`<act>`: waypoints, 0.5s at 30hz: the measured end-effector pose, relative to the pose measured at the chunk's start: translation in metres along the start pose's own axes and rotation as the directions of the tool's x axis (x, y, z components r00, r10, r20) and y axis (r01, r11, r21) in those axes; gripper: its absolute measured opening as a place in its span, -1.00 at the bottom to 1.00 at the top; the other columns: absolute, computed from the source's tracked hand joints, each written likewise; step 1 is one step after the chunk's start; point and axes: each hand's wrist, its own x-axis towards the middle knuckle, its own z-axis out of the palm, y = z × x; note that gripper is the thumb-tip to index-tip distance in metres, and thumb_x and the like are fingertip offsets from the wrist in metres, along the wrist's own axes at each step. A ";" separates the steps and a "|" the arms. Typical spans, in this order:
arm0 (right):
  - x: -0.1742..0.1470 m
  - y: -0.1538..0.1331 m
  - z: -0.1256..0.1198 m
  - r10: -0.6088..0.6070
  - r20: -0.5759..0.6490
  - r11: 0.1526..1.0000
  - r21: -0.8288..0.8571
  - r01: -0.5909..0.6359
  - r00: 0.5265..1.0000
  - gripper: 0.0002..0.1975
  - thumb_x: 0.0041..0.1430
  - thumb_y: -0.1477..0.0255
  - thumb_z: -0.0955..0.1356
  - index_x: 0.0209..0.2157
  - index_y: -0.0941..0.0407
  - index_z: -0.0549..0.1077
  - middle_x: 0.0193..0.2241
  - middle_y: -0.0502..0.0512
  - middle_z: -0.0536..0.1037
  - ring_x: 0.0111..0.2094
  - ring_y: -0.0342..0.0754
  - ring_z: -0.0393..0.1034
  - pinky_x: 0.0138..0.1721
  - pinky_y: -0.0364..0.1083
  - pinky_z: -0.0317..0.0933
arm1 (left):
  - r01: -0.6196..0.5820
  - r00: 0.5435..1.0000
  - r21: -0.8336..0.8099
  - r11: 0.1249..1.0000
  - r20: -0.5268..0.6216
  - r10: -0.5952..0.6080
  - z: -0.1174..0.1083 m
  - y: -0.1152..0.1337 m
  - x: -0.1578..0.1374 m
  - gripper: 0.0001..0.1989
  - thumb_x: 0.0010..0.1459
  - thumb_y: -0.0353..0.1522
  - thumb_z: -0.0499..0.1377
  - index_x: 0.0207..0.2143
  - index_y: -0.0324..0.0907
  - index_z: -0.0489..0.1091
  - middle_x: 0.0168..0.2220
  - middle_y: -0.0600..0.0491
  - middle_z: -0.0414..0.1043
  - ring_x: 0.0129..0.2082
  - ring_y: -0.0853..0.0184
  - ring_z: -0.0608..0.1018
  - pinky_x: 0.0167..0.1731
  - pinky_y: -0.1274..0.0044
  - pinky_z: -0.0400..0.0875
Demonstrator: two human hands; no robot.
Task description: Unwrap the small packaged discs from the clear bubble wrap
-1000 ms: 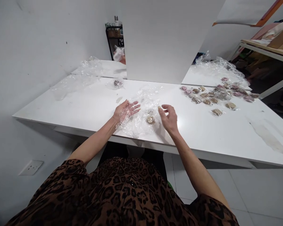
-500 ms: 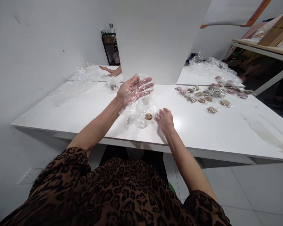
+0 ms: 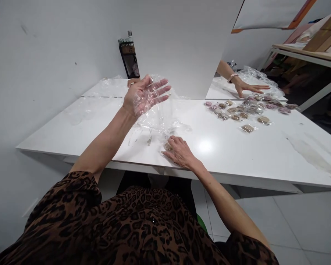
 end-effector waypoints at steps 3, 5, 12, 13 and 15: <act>0.003 0.000 0.007 -0.019 0.109 0.994 -0.105 0.031 0.994 -0.54 0.46 0.13 0.15 0.20 0.06 0.35 0.12 0.35 0.45 0.12 0.28 0.30 0.12 0.23 0.22 | -0.026 1.000 -0.008 1.000 0.011 0.026 0.006 0.009 -0.005 -0.70 0.50 -0.26 -0.03 -0.06 -0.28 0.39 0.29 -0.08 0.39 0.35 -0.04 0.38 0.21 0.15 0.44; 0.004 0.000 0.011 -0.040 0.105 0.989 -0.135 0.054 0.994 -0.54 0.49 0.21 0.10 0.25 0.09 0.30 0.12 0.36 0.45 0.10 0.26 0.30 0.11 0.22 0.22 | -0.054 0.999 0.011 0.998 0.009 0.054 0.010 0.018 -0.008 -0.64 0.52 -0.26 -0.10 -0.10 -0.31 0.38 0.27 -0.08 0.39 0.34 -0.03 0.38 0.15 0.21 0.48; 0.020 0.024 0.012 0.073 -0.040 0.996 -0.053 -0.075 0.997 -0.52 0.42 0.22 0.21 0.21 0.20 0.35 0.00 0.39 0.44 0.03 0.23 0.33 0.07 0.18 0.31 | -0.245 0.964 0.039 0.969 0.112 0.240 0.010 0.066 -0.014 -0.52 0.52 -0.23 -0.19 -0.39 -0.25 0.30 -0.19 0.07 0.57 0.33 0.09 0.40 0.08 0.28 0.49; 0.027 0.030 0.010 0.127 -0.102 0.992 0.002 -0.127 0.987 -0.49 0.41 0.20 0.23 0.23 0.20 0.33 -0.03 0.38 0.44 0.01 0.21 0.34 0.04 0.16 0.33 | -0.271 0.955 0.038 0.962 0.140 0.263 0.009 0.072 -0.015 -0.52 0.52 -0.22 -0.21 -0.39 -0.24 0.30 -0.24 0.09 0.57 0.34 0.12 0.39 0.09 0.28 0.49; 0.045 0.040 0.005 0.204 -0.209 0.979 0.069 -0.194 0.956 -0.47 0.39 0.18 0.23 0.25 0.20 0.31 -0.07 0.36 0.44 0.00 0.21 0.33 0.02 0.17 0.34 | -0.315 0.938 0.038 0.948 0.165 0.305 0.010 0.081 -0.020 -0.51 0.52 -0.23 -0.22 -0.40 -0.22 0.29 -0.28 0.10 0.58 0.34 0.14 0.39 0.09 0.26 0.49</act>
